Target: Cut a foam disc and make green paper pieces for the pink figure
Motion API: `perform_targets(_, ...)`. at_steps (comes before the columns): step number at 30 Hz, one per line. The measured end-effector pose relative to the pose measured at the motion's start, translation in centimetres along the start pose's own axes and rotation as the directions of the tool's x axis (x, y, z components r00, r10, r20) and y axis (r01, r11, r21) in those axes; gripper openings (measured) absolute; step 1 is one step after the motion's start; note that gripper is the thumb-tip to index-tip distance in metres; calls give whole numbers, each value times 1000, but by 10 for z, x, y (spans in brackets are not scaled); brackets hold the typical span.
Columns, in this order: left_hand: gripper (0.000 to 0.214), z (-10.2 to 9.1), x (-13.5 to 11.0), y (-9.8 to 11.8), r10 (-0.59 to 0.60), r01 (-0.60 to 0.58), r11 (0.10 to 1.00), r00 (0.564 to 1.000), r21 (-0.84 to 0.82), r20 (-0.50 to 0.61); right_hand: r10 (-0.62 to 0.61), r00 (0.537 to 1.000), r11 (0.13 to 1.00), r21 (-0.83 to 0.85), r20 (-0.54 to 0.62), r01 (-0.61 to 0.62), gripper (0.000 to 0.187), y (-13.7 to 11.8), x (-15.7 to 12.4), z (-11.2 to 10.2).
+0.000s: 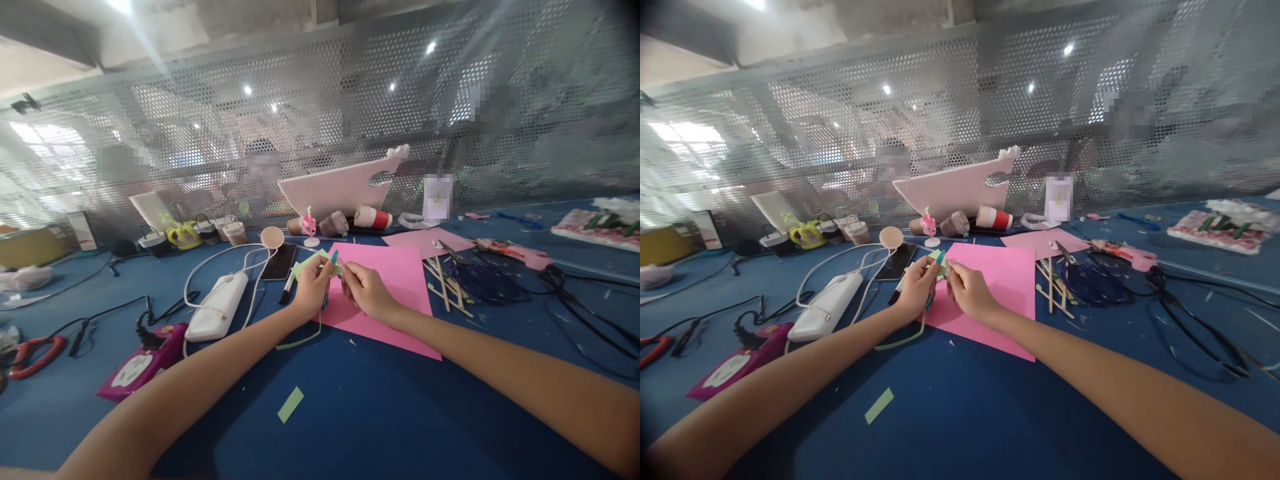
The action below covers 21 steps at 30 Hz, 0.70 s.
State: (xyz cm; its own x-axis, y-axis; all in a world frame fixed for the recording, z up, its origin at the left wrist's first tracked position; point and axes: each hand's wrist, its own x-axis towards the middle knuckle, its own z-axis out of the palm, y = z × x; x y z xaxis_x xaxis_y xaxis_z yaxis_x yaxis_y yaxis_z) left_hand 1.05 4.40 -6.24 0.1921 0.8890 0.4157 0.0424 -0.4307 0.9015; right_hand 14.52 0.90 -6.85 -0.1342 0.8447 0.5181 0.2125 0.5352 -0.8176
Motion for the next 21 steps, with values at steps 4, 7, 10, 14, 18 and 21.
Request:
perform_targets(4, 34, 0, -1, 0, -6, 7, 1000, 1000, 12, -22, 15, 1000, 1000, -13, -4, -15, 46, -1, -1, 0)
perform_targets(7, 34, 0, -1, 1, -5, 5, 1000, 1000, 19, -22, 26, 1000, 1000, -7, 2, -26, 47, -2, -2, -1)
perform_targets(10, 35, 0, -1, 1, -11, 11, 1000, 999, 0, -39, 29, 1000, 1000, 10, 9, -29, 47, -2, -2, -1)
perform_targets(14, 38, 1, 0, 2, -34, 30, 998, 997, -62, -74, 17, 1000, 1000, 20, 16, -17, 45, 0, -2, -1)
perform_targets(18, 41, 1, 0, 2, -44, 39, 994, 998, -104, -52, 13, 1000, 1000, 11, 15, -13, 44, 2, -1, 0)
perform_targets(21, 39, 1, 0, 2, -57, 56, 992, 998, -116, -12, 12, 1000, 1000, 2, 11, -12, 45, 2, -1, 0)
